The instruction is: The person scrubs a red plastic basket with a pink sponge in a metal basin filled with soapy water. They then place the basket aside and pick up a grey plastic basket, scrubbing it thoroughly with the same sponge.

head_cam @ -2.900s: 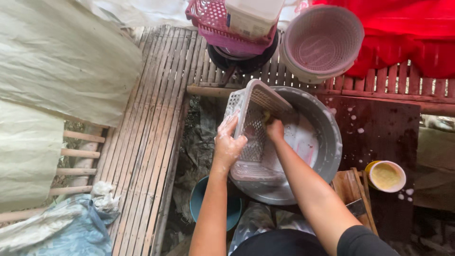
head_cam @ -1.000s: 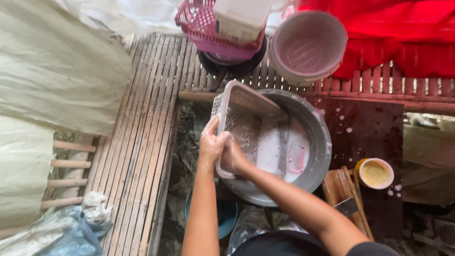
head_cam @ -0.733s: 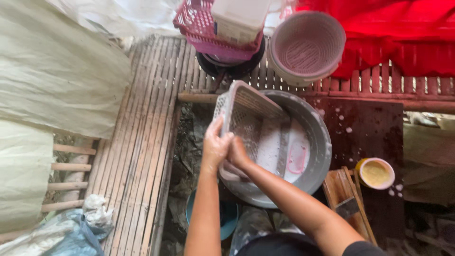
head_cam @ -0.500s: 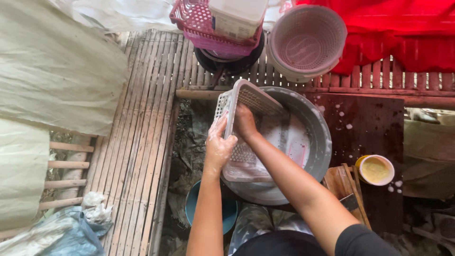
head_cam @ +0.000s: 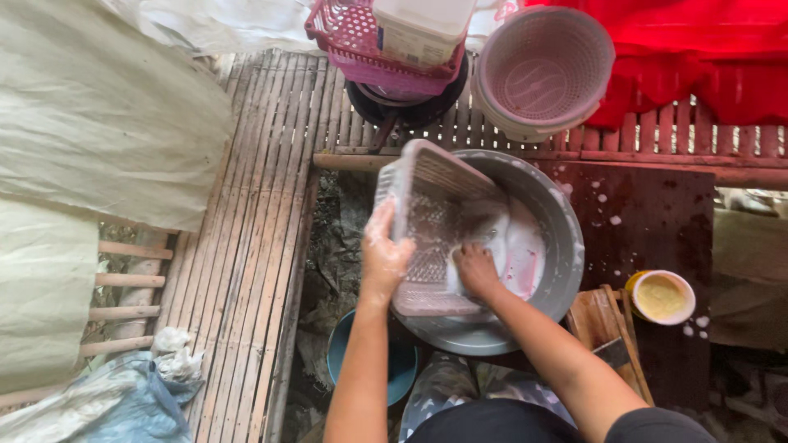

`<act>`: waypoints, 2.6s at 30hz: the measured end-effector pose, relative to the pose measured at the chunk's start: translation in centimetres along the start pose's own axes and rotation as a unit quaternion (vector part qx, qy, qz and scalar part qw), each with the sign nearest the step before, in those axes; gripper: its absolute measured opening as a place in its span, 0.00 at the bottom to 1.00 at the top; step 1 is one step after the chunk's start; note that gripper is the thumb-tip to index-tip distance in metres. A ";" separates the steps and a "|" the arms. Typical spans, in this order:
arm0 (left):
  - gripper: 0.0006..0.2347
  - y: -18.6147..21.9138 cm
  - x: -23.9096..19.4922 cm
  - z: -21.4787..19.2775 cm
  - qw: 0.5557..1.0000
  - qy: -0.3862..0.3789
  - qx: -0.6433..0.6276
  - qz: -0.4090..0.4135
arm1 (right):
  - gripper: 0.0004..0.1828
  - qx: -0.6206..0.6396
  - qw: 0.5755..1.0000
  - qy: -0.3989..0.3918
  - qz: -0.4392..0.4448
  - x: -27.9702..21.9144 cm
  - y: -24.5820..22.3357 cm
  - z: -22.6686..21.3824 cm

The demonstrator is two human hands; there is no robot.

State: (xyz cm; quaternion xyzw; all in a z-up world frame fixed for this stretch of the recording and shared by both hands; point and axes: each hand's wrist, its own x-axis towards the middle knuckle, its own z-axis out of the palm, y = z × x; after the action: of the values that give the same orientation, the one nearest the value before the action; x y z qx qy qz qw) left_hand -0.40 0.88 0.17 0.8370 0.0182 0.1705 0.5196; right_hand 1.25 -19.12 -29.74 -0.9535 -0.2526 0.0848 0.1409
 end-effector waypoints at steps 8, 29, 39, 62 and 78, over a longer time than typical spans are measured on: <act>0.33 4.5 -1.7 -3.2 0.944 0.022 0.052 -0.326 | 0.19 0.134 0.982 0.110 0.080 -2.7 1.5 -5.7; 0.10 -16.4 -9.4 4.1 0.805 0.092 -0.333 -0.483 | 0.12 0.115 0.916 0.381 0.057 0.0 5.3 -31.1; 0.10 -18.8 -10.4 11.0 0.767 0.205 -0.471 -0.385 | 0.19 -0.202 0.965 0.157 0.061 1.6 4.2 -13.3; 0.12 -11.0 -4.0 9.8 0.878 0.189 -0.313 -0.308 | 0.26 -0.002 0.999 0.036 0.007 0.1 -7.0 -13.7; 0.17 -10.8 -1.1 4.5 0.944 0.095 -0.254 -0.187 | 0.06 -0.031 0.958 0.167 -0.230 -1.0 -10.0 -20.0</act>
State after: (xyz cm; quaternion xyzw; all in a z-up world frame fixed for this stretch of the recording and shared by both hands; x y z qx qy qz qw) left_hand 1.53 1.77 -11.42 0.6389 0.1798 0.1483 0.7331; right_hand 0.49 -15.82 -7.60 -0.8742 -0.4406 -0.1181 0.1666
